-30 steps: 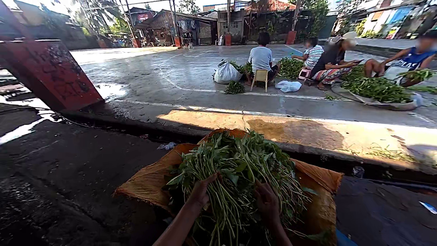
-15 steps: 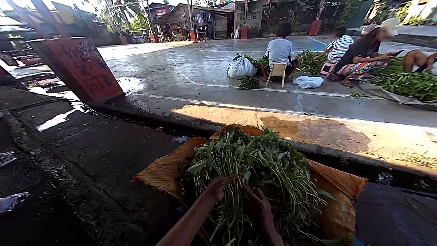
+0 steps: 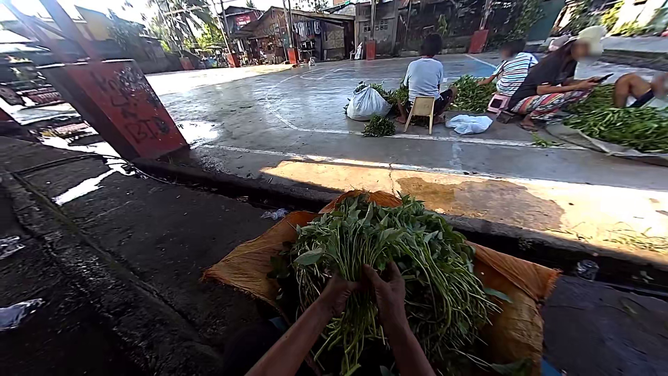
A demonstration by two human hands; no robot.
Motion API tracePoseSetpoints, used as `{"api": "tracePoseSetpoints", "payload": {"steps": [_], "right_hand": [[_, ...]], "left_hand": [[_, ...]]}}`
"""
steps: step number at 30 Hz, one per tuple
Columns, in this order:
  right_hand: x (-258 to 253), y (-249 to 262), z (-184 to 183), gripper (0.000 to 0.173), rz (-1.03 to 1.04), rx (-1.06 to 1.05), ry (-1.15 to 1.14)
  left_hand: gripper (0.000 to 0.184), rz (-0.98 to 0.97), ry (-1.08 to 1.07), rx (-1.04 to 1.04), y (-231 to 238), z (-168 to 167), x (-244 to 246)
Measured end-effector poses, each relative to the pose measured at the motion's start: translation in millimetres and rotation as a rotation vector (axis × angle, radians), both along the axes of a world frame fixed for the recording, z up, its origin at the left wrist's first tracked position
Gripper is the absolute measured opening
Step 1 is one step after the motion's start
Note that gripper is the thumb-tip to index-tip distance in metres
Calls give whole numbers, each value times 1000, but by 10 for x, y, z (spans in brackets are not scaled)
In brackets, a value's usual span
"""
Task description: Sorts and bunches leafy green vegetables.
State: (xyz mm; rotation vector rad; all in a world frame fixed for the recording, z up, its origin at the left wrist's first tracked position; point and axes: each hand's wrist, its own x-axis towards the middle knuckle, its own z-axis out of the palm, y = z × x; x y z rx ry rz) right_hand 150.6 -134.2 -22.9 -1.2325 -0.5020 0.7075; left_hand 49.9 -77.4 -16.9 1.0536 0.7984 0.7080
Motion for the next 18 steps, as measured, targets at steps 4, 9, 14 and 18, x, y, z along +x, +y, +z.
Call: {"api": "tracePoseSetpoints", "payload": {"steps": [4,9,14,18], "right_hand": [[7,-9,-41,9,-27,30,-41],[10,-22,-116,9,-39,-2,-125],[-66,-170,-359,31,-26,-208,-851],[44,-750,-733,32,473,-651,-1020]], "left_hand": [[57,10,15,15,-10,-6,20],[53,28,29,-28,-17,-26,41],[55,94,66,-33,16,-15,29],[43,221,28,28,190,81,-83]]}}
